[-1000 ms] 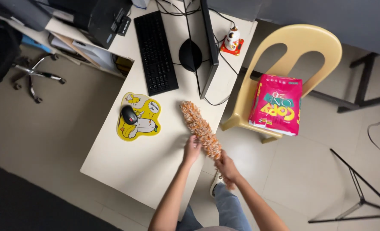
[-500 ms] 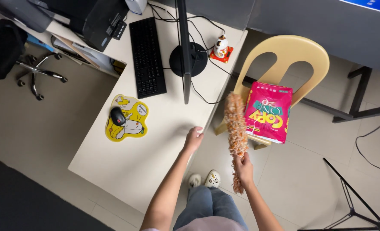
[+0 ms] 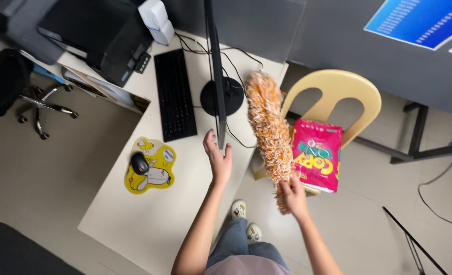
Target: The person uses a fluffy duster to clean a printer, a computer monitor, a keyboard, and a mouse pad on a desk. They lift the printer lid to dust the glass surface, move a small white box to clean underneath it, and wipe the monitor screen and base.
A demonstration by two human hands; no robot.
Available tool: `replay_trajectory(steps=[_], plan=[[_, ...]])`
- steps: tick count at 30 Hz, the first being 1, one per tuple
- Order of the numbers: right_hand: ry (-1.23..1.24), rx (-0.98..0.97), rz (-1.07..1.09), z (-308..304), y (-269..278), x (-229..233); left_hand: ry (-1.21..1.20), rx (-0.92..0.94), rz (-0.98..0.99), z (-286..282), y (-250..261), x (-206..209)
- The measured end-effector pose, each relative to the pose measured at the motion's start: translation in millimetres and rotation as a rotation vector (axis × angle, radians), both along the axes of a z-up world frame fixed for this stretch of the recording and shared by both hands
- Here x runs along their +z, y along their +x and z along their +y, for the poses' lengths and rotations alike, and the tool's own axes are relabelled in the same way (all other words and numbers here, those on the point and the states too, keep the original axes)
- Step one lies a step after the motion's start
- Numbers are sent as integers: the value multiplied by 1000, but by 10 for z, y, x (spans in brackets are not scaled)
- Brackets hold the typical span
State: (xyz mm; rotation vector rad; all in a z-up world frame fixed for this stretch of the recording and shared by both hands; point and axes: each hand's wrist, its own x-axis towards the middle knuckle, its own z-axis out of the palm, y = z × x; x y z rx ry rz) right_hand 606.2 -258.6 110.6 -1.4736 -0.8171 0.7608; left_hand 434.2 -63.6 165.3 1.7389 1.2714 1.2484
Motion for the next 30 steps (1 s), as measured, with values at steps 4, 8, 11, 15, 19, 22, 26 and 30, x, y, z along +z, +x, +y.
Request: replay_trajectory(steps=[4, 8, 11, 15, 19, 22, 26, 30], plan=[[-115, 212, -208, 628, 506, 611, 208, -60, -9, 199, 5, 630], [54, 64, -614, 1226, 747, 1511, 323, -218, -23, 342, 51, 1266], [-80, 1, -611, 1346, 1011, 1816, 373, -250, -39, 438, 120, 1540], [-361, 447, -223, 1432, 1553, 1805, 277, -114, -139, 607, 144, 1308], [-69, 677, -437, 1871, 2011, 2038, -105, -192, -295, 768, 60, 884], [-137, 937, -426, 2474, 2360, 2049, -56, -84, -244, 733, 143, 1208], [-299, 696, -445, 3552, 2734, 1958, 74, 12, 201, 744, 383, 1700], [-61, 162, -1113, 4122, 2441, 2165, 28, 167, 520, 662, 807, 2083]])
